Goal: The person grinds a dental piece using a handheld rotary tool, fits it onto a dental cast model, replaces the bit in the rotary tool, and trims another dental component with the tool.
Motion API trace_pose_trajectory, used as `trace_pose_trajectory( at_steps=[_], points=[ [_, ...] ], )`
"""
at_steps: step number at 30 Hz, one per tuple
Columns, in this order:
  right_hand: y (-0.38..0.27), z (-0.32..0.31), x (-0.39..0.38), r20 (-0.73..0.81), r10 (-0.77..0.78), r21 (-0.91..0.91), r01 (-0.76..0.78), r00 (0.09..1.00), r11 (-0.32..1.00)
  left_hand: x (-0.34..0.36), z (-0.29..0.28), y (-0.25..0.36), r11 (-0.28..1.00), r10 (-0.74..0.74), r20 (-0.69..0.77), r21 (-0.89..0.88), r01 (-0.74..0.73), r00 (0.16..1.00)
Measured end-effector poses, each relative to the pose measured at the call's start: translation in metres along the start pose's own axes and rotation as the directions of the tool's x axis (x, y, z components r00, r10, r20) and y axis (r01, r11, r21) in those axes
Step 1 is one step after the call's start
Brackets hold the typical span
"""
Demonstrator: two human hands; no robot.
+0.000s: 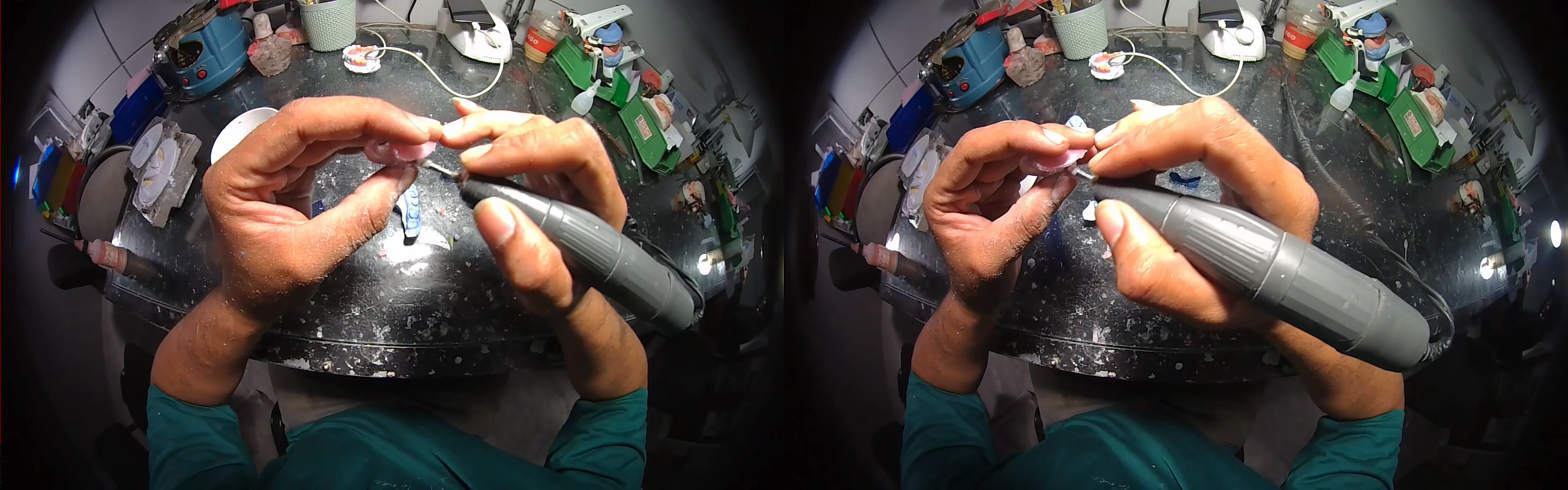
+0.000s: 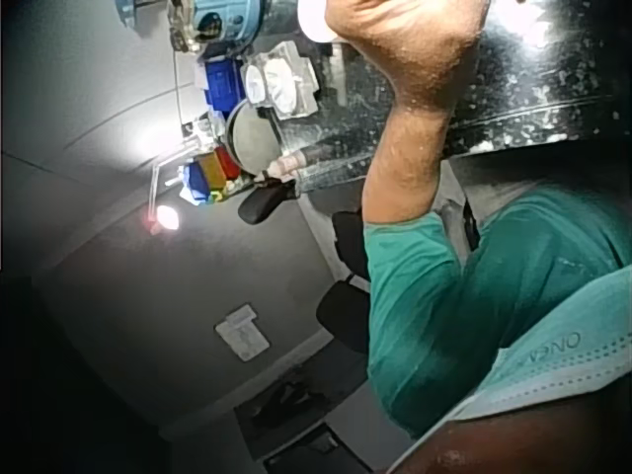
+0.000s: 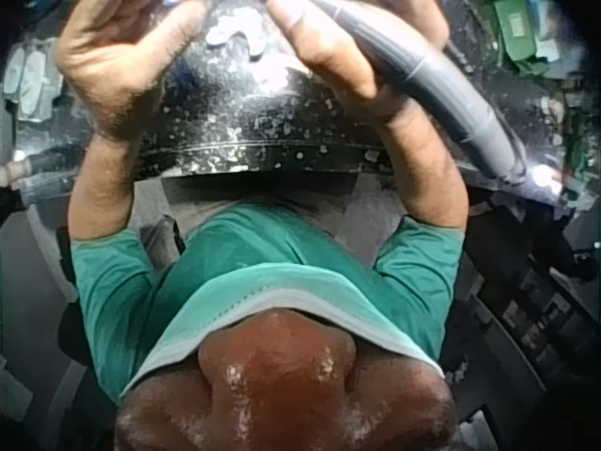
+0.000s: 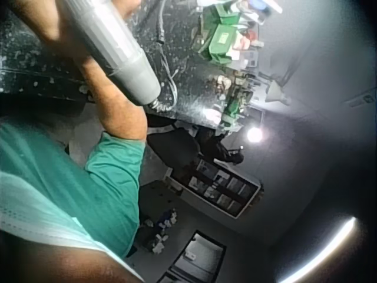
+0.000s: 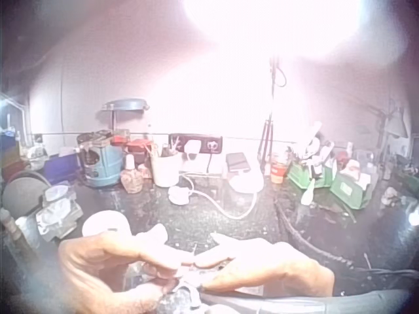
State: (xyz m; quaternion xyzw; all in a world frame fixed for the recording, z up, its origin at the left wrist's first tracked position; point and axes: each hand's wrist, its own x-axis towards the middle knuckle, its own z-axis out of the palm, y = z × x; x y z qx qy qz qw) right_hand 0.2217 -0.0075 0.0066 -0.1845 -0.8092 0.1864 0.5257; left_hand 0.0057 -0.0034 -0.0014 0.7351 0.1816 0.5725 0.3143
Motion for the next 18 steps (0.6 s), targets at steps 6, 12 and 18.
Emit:
trace_pose_trajectory(
  at_steps=[6, 12, 18],
  points=[
    [-0.0029, 0.0014, -0.0003, -0.015, 0.026, -0.011, -0.027, 1.000, 1.000, 0.0013, -0.0005, -0.0028, 0.994, -0.061, -0.013, -0.095, 0.059, 0.998],
    [-0.0026, -0.0003, -0.0003, -0.001, 0.029, -0.020, -0.029, 1.000, 0.999, 0.0019, 0.0002, -0.0034, 0.992, -0.070, -0.008, -0.110, 0.068, 0.998],
    [-0.0042, -0.0015, -0.0019, -0.006, -0.020, -0.043, 0.020, 1.000, 0.999, 0.0022, 0.0000, 0.0000, 0.985, -0.133, -0.017, -0.111, 0.130, 0.991]
  ],
)
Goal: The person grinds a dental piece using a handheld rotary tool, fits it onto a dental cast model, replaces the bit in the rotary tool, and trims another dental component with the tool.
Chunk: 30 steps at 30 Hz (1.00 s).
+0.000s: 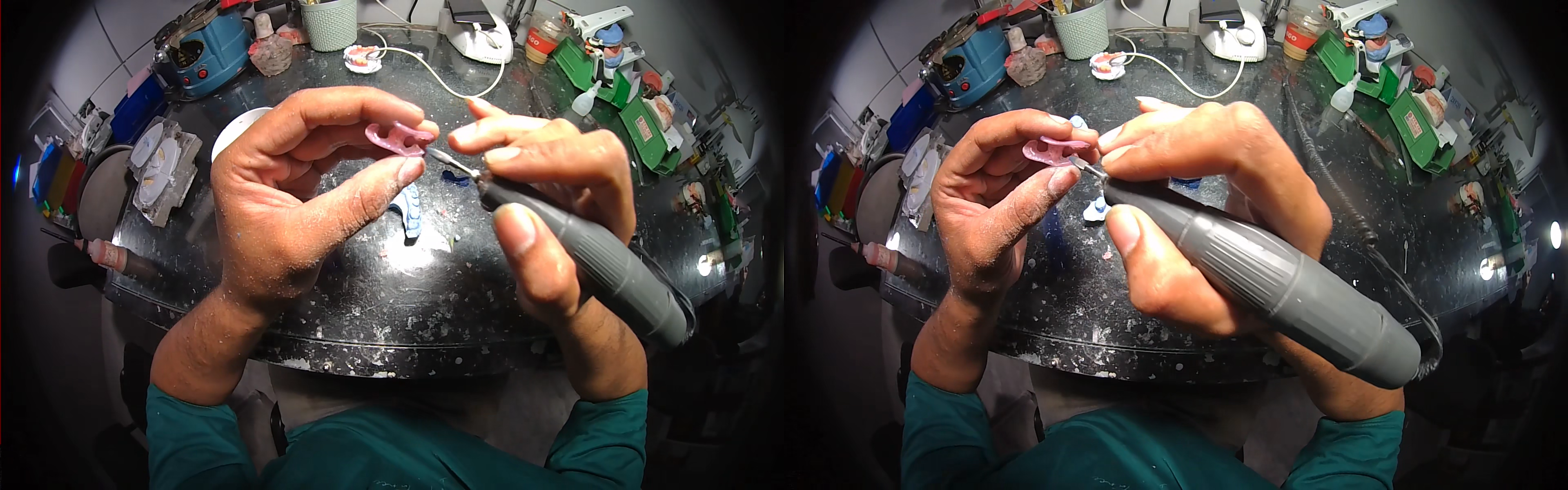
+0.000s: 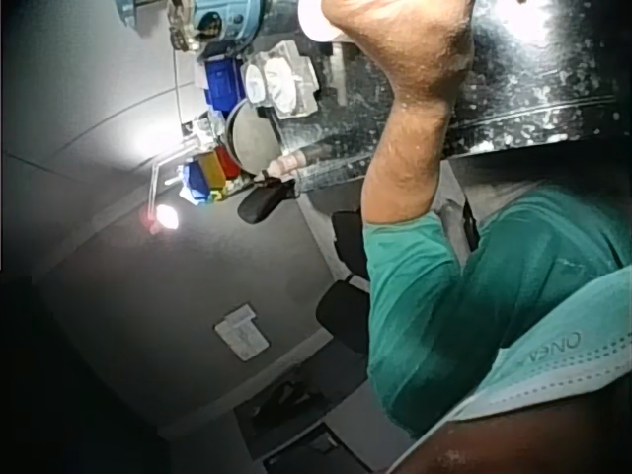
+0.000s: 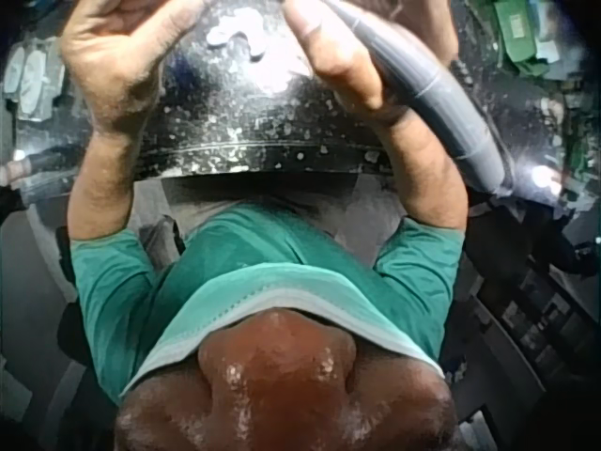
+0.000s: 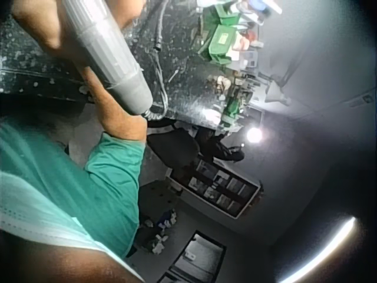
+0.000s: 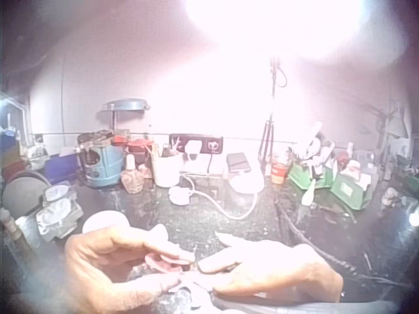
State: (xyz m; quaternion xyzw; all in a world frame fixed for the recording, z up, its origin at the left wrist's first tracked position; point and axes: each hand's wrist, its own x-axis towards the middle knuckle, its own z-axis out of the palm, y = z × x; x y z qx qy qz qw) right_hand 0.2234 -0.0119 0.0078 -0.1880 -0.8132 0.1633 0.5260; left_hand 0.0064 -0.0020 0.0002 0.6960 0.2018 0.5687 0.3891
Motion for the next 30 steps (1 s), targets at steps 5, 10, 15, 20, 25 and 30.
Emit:
trace_pose_trajectory(
  at_steps=[5, 10, 15, 20, 25, 30],
  points=[
    [-0.010, 0.005, -0.003, -0.026, 0.075, 0.041, -0.074, 0.997, 0.996, -0.001, -0.001, -0.002, 0.999, 0.016, 0.024, 0.033, -0.017, 1.000],
    [-0.019, 0.009, -0.002, -0.027, 0.160, 0.073, -0.157, 0.987, 0.985, -0.002, 0.000, -0.002, 0.996, 0.076, 0.018, 0.043, -0.076, 0.997],
    [-0.015, 0.007, -0.004, 0.013, 0.106, 0.033, -0.106, 0.994, 0.994, -0.001, 0.002, -0.003, 0.995, 0.098, 0.031, 0.030, -0.099, 0.995],
    [-0.012, 0.008, -0.002, 0.032, 0.054, 0.065, -0.056, 0.998, 0.996, -0.002, -0.002, -0.006, 0.983, 0.175, 0.080, 0.045, -0.178, 0.981],
    [-0.009, 0.009, -0.003, 0.027, 0.034, 0.072, -0.036, 0.999, 0.997, -0.002, -0.003, -0.006, 0.983, 0.179, 0.113, 0.028, -0.183, 0.977],
    [-0.005, 0.010, -0.002, 0.013, 0.012, 0.089, -0.013, 1.000, 0.996, -0.001, -0.005, -0.006, 0.983, 0.174, 0.130, 0.036, -0.180, 0.976]
  ],
)
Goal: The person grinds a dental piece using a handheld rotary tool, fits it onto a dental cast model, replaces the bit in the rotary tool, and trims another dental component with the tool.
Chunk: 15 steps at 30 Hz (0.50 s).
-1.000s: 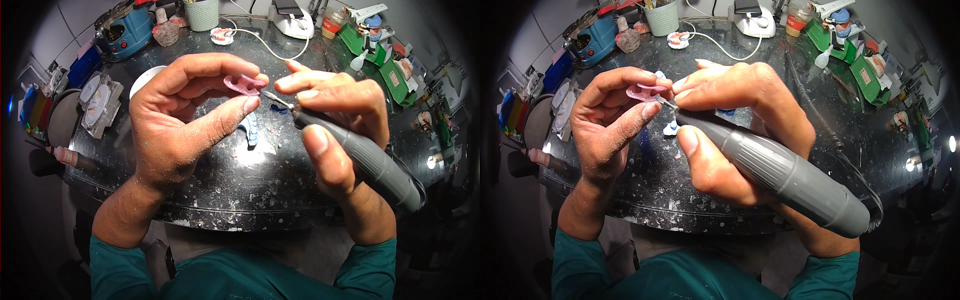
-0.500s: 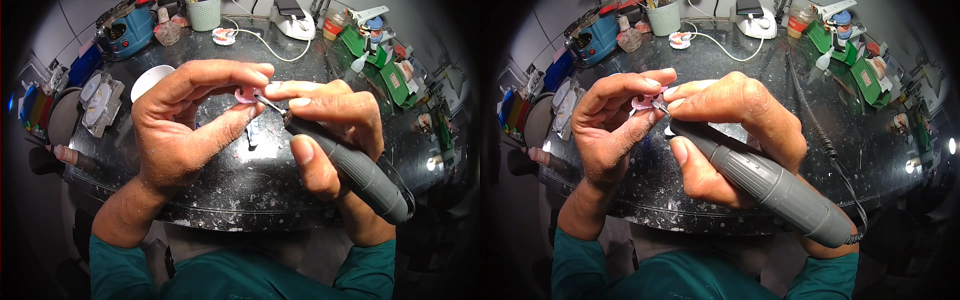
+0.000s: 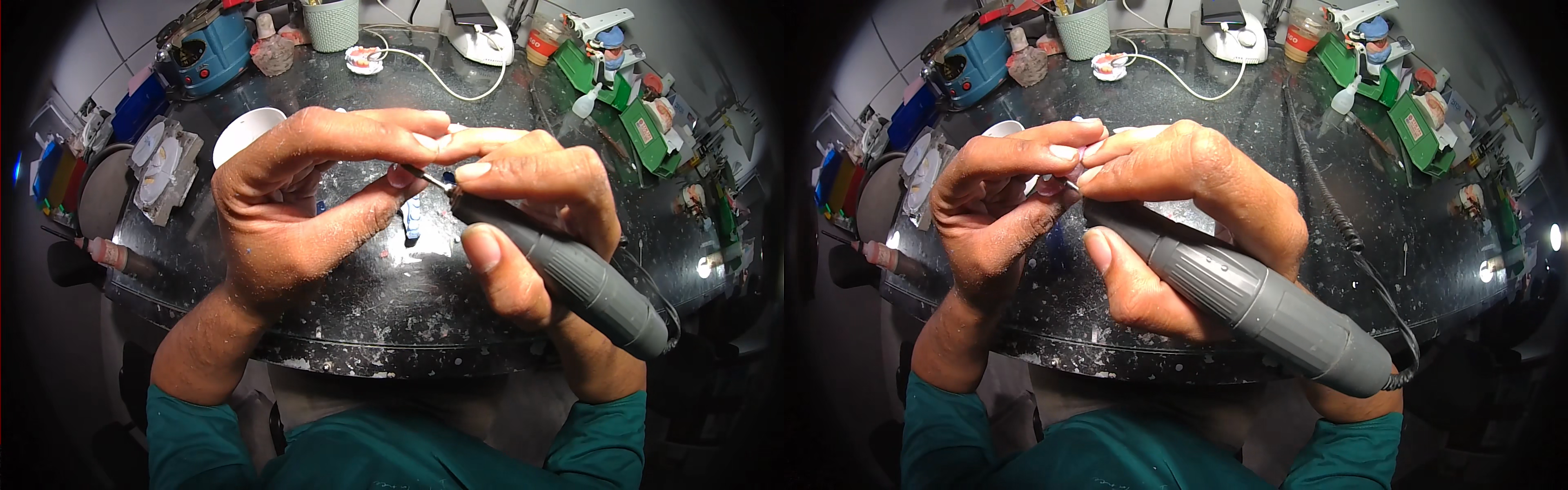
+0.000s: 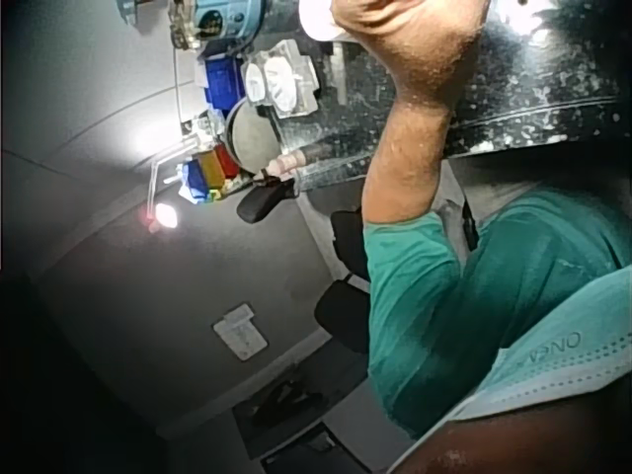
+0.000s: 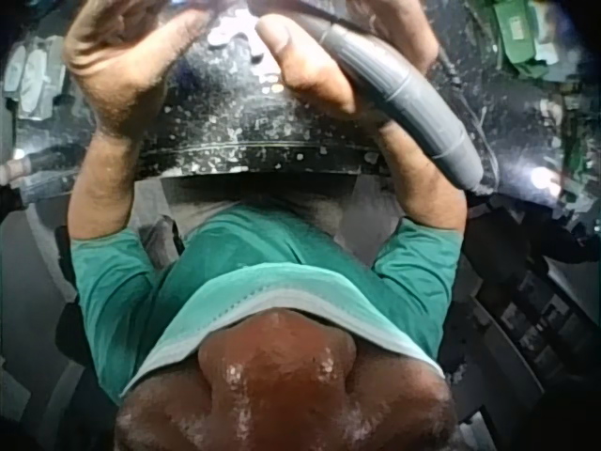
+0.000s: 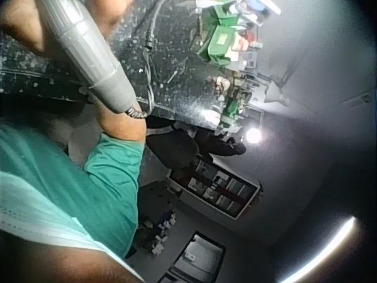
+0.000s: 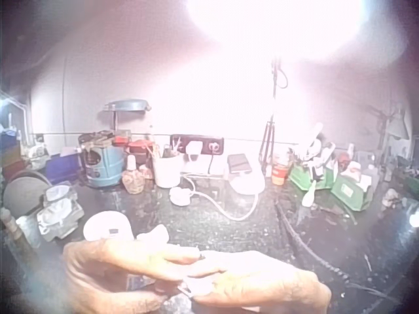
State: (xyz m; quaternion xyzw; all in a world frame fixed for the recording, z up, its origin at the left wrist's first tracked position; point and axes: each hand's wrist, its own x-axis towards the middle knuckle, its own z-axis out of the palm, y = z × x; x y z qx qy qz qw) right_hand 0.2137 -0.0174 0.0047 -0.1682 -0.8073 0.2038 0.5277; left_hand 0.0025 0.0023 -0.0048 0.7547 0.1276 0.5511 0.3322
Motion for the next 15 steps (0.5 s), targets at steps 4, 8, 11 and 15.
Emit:
trace_pose_trajectory(
  at_steps=[4, 8, 11, 15],
  points=[
    [0.003, -0.006, 0.000, -0.002, -0.031, -0.016, 0.031, 1.000, 0.999, 0.001, 0.004, 0.002, 0.999, -0.017, -0.081, -0.032, 0.014, 0.997],
    [0.006, -0.005, 0.000, -0.086, -0.073, -0.077, 0.066, 0.994, 0.995, 0.001, 0.003, 0.004, 0.998, -0.062, -0.080, 0.010, 0.063, 0.995],
    [0.004, 0.003, -0.002, -0.197, -0.006, -0.081, -0.010, 0.980, 0.997, 0.002, 0.007, 0.005, 0.984, -0.176, -0.138, 0.010, 0.180, 0.975],
    [0.009, 0.003, 0.003, -0.227, -0.034, -0.162, -0.004, 0.973, 0.987, 0.005, 0.009, 0.007, 0.975, -0.165, -0.137, 0.128, 0.183, 0.977]
  ],
)
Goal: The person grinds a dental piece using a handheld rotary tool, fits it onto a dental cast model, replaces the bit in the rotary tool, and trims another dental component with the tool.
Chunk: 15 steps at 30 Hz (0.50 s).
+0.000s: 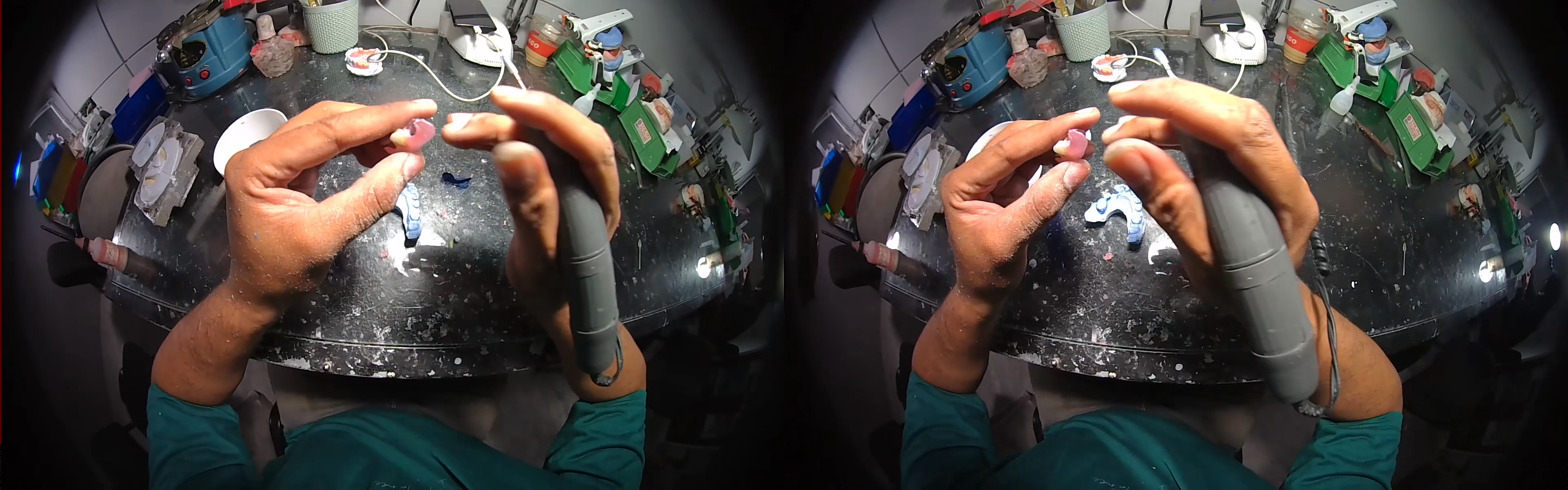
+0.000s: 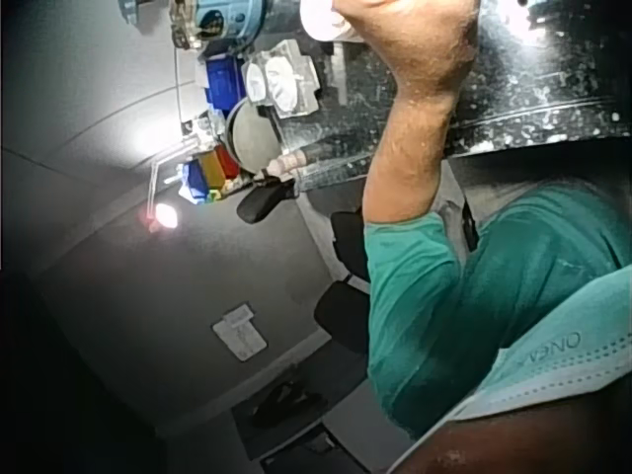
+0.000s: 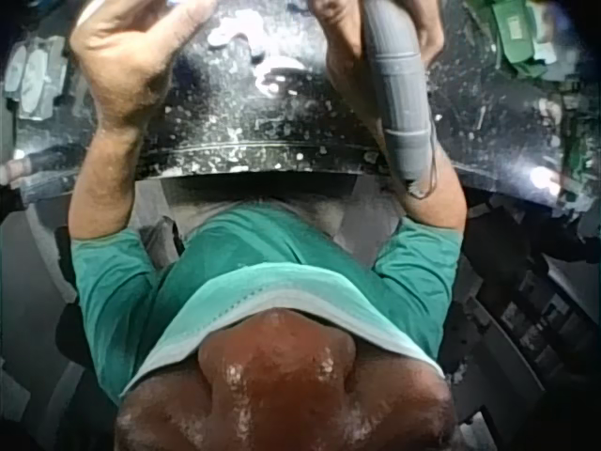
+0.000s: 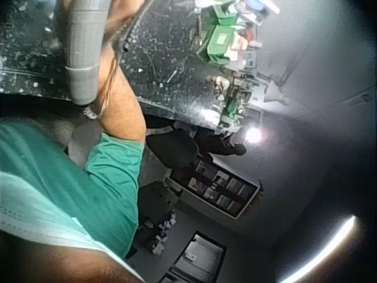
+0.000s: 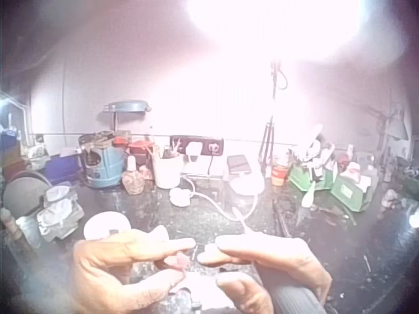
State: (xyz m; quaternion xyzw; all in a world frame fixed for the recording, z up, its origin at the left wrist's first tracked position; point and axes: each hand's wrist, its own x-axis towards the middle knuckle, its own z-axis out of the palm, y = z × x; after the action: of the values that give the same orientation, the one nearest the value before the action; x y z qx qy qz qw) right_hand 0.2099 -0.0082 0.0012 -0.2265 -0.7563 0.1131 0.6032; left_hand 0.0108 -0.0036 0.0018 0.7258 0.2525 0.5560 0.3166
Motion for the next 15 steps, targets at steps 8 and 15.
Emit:
trace_pose_trajectory(
  at_steps=[8, 15],
  points=[
    [0.015, 0.005, 0.002, 0.086, -0.318, -0.097, 0.326, 0.944, 0.940, -0.005, -0.001, 0.003, 0.976, 0.015, 0.075, 0.215, -0.031, 0.997],
    [0.012, 0.012, -0.002, 0.015, -0.213, 0.007, 0.213, 0.977, 0.977, -0.006, -0.001, -0.003, 0.998, -0.021, 0.051, -0.051, 0.023, 0.998]
  ],
)
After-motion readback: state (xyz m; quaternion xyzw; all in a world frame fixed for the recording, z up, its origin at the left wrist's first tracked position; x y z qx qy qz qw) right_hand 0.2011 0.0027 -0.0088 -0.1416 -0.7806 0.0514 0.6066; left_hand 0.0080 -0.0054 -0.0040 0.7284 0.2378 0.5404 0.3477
